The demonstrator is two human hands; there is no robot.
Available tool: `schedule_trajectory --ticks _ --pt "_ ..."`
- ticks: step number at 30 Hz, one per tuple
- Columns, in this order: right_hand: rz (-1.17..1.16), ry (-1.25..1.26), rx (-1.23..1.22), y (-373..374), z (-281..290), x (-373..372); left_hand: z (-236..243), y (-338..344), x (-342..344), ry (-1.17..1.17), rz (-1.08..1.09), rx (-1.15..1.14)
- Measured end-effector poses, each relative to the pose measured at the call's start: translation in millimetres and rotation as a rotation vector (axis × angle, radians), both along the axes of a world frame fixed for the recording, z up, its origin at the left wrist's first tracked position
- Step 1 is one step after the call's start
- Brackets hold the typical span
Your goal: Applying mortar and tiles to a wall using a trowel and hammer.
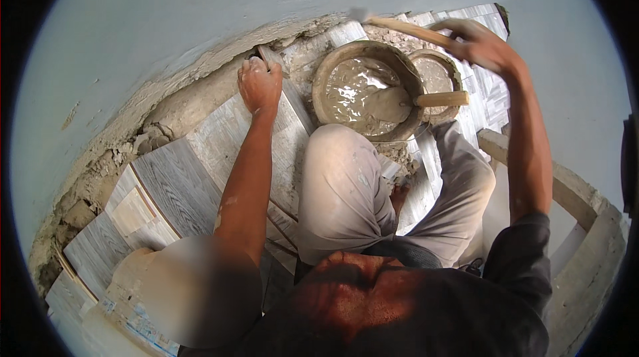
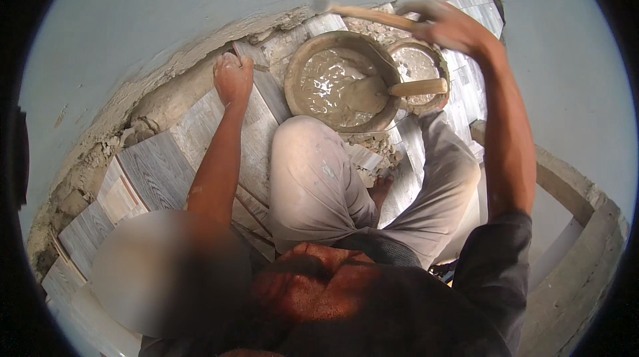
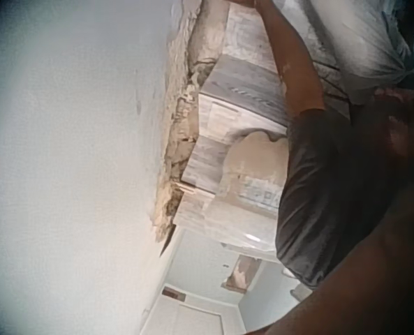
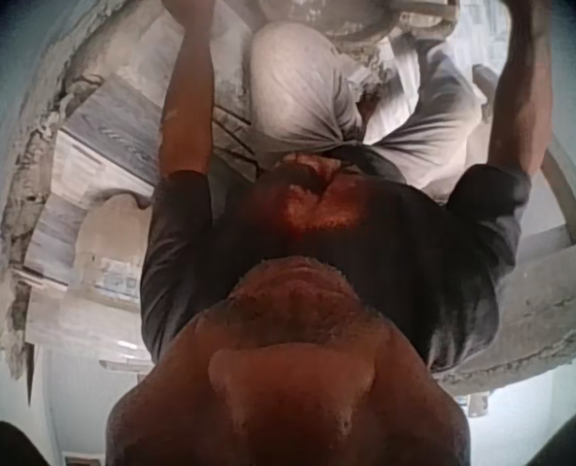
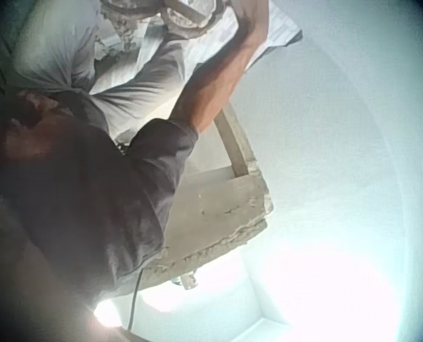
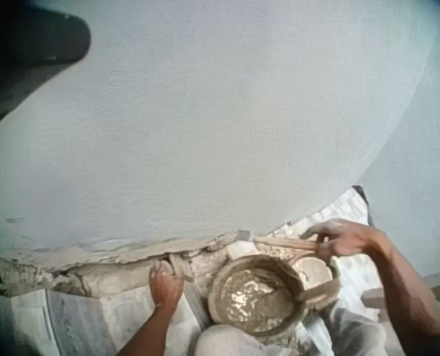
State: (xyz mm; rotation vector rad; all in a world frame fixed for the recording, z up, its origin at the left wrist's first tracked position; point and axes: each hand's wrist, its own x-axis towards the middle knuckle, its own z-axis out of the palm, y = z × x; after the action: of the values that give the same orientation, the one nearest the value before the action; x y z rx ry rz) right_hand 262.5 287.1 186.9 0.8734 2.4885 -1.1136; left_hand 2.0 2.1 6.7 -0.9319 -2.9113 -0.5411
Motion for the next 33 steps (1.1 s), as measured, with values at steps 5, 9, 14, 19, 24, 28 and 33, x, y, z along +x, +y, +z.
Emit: schedule_trajectory --ticks 5,9,14,19,24,28,33 --pt "-0.393 0.362 -0.274 -41.3 28.8 69.9 -2.4 0.2 -0.4 -0.008 0.016 -0.064" --pt "-0.589 0.553 -0.342 -60.3 18.7 85.3 -4.9 2.7 -0.1 0.09 0.059 -0.008" --pt "-0.726 0.72 -0.481 -74.6 -8.3 113.3 -0.6 -1.8 0.4 -0.012 0.004 0.166" --pt "-0.866 0.658 -0.458 -94.5 -33.5 175.0 -0.8 -5.3 8.9 0.079 -0.626 0.055" --pt "-0.978 0.62 -0.414 -91.1 -63.4 226.8 -18.2 41.3 -7.6 -0.044 -0.875 -0.752" --pt "-1.046 0.582 -0.432 -100.9 -75.6 251.0 -40.9 77.5 -33.2 -0.151 -0.857 -1.163" --pt "-1.149 0.687 -0.455 -105.3 -80.5 264.6 -81.9 83.9 -57.1 -0.189 -0.869 -1.294"
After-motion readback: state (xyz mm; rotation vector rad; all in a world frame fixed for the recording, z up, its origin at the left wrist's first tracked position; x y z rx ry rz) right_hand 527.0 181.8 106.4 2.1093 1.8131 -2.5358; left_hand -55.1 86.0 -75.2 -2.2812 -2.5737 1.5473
